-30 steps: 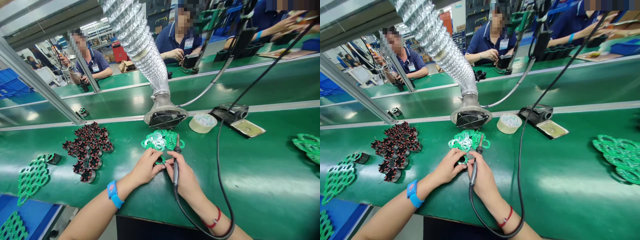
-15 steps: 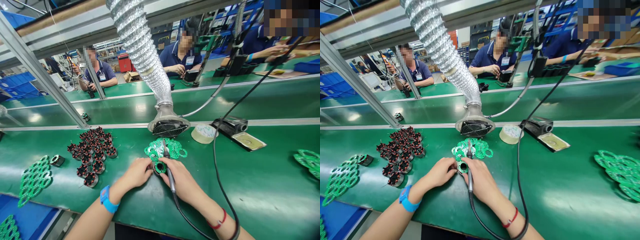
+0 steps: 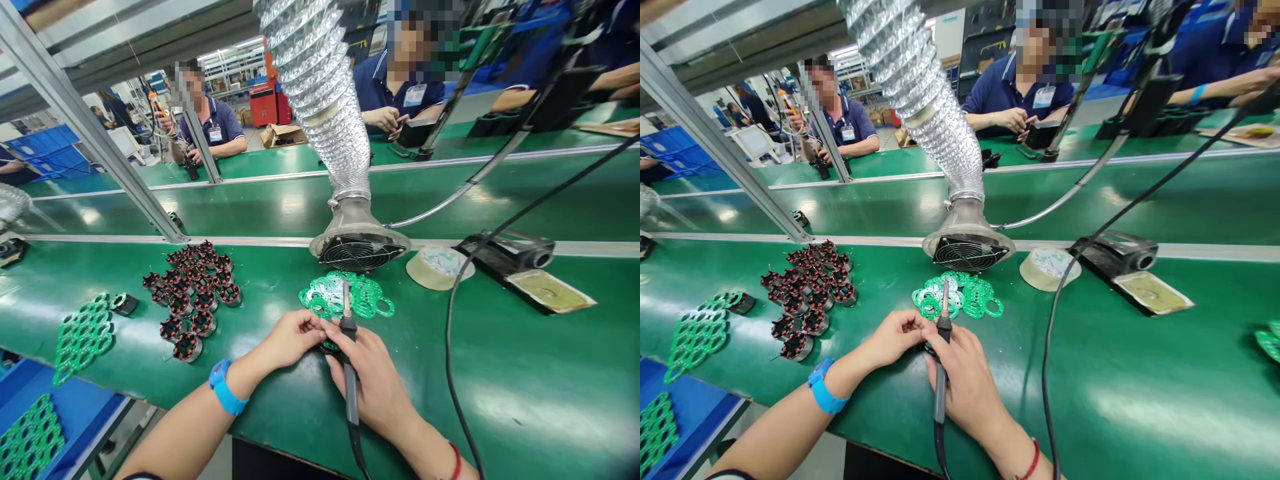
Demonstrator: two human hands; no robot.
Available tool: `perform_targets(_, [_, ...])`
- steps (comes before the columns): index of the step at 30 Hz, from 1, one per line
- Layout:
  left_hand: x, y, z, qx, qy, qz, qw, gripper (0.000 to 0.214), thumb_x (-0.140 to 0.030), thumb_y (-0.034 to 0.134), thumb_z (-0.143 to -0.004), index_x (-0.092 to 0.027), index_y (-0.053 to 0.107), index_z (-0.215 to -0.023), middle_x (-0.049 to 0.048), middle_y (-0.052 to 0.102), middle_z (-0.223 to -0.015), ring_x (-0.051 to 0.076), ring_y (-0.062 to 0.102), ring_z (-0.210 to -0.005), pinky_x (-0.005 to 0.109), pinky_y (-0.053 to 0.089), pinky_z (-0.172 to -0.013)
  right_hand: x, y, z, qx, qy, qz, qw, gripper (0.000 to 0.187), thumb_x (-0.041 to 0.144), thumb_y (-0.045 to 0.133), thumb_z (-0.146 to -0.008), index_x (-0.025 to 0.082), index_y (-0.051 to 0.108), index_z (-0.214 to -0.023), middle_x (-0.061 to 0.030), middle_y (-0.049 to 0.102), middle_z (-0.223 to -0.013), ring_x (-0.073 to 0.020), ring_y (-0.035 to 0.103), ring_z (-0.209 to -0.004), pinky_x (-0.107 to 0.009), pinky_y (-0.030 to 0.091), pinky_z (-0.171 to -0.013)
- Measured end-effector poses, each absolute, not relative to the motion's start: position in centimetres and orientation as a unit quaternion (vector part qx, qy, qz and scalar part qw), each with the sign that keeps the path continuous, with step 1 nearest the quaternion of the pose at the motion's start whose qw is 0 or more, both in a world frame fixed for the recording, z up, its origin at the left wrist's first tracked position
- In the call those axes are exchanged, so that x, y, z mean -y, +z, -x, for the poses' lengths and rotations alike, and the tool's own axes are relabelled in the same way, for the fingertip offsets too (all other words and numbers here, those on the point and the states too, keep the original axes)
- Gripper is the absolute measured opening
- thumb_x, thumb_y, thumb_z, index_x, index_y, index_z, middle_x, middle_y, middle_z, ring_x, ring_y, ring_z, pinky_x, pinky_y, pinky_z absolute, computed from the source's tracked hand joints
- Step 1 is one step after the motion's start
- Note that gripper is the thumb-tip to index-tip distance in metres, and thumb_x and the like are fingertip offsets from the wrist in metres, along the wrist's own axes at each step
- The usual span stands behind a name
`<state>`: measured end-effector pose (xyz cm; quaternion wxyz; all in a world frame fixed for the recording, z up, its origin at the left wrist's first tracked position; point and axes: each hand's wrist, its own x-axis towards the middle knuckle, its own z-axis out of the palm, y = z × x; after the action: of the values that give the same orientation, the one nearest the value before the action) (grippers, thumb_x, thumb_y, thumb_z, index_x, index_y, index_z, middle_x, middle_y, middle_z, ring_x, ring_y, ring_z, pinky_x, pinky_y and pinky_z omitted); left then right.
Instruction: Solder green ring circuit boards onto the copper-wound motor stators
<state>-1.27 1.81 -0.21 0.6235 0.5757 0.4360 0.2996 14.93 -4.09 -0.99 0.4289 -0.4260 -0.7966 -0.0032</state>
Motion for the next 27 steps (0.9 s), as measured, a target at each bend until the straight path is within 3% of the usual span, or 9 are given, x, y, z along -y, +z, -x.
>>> perform_targets(4, [-1.8,0.3,1.4,-0.462,0.275,-0.596,0.596,0.007,-0.018,0.059,-0.072,-0.014,0.055,-0.068,-0.0039,0.052,-0.063,0.009,0.045,-0.060,0.021,0.035,-0.060,4.0,-0.8,-15.2,0.785,0.022,0.435,0.441,0.044,0.011,0.050,-0.086,0.023,0.046,-0.128,-0.0068,0.071,-0.100,-0.0208,0.065,-0.084,-0.040,0.051,-0.076])
perform_targets(9, [-1.7,0.2,1.5,-0.472,0.271,-0.655,0.525,0.008,-0.012,0.048,-0.072,-0.015,0.050,-0.065,-0.0052,0.047,-0.061,0.009,0.041,-0.060,0.020,0.031,-0.057,4.1,-1.0,-15.7,0.754,0.054,0.452,0.473,0.041,0.012,0.049,-0.089,0.021,0.046,-0.129,-0.0037,0.074,-0.086,-0.0199,0.068,-0.078,-0.039,0.052,-0.076])
perform_targets(12, [-1.9,-0.1,1.6,-0.486,0.260,-0.663,0.506,0.009,-0.013,0.046,-0.072,-0.016,0.047,-0.064,-0.0060,0.043,-0.059,0.009,0.038,-0.058,0.021,0.029,-0.055,4.7,-1.6,-16.4,0.691,0.112,0.506,0.504,0.029,0.021,0.050,-0.090,0.022,0.055,-0.119,-0.0057,0.073,-0.086,-0.0193,0.068,-0.072,-0.036,0.055,-0.068])
perform_targets(17, [-2.0,-0.2,1.8,-0.493,0.247,-0.669,0.498,0.009,-0.012,0.044,-0.071,-0.017,0.045,-0.064,-0.0063,0.040,-0.058,0.009,0.036,-0.057,0.021,0.028,-0.054,5.4,-2.3,-17.3,0.622,0.187,0.520,0.554,0.018,0.033,0.051,-0.090,0.023,0.064,-0.098,-0.0012,0.068,-0.070,-0.0140,0.062,-0.051,-0.028,0.053,-0.052])
perform_targets(21, [-2.0,0.0,1.8,-0.496,0.236,-0.672,0.497,0.009,-0.012,0.044,-0.070,-0.017,0.045,-0.063,-0.0064,0.040,-0.058,0.009,0.035,-0.058,0.021,0.027,-0.054,5.5,-2.0,-17.5,0.627,0.188,0.528,0.541,0.023,0.038,0.050,-0.089,0.022,0.066,-0.087,-0.0022,0.067,-0.068,-0.0133,0.059,-0.047,-0.027,0.050,-0.047])
perform_targets(27, [-2.1,0.1,2.0,-0.484,0.231,-0.678,0.503,0.008,-0.014,0.043,-0.070,-0.017,0.044,-0.063,-0.0064,0.039,-0.059,0.009,0.035,-0.058,0.022,0.026,-0.055,5.3,-1.6,-17.3,0.616,0.207,0.513,0.561,0.020,0.036,0.051,-0.089,0.021,0.066,-0.088,0.0022,0.061,-0.054,-0.0114,0.057,-0.043,-0.023,0.048,-0.043])
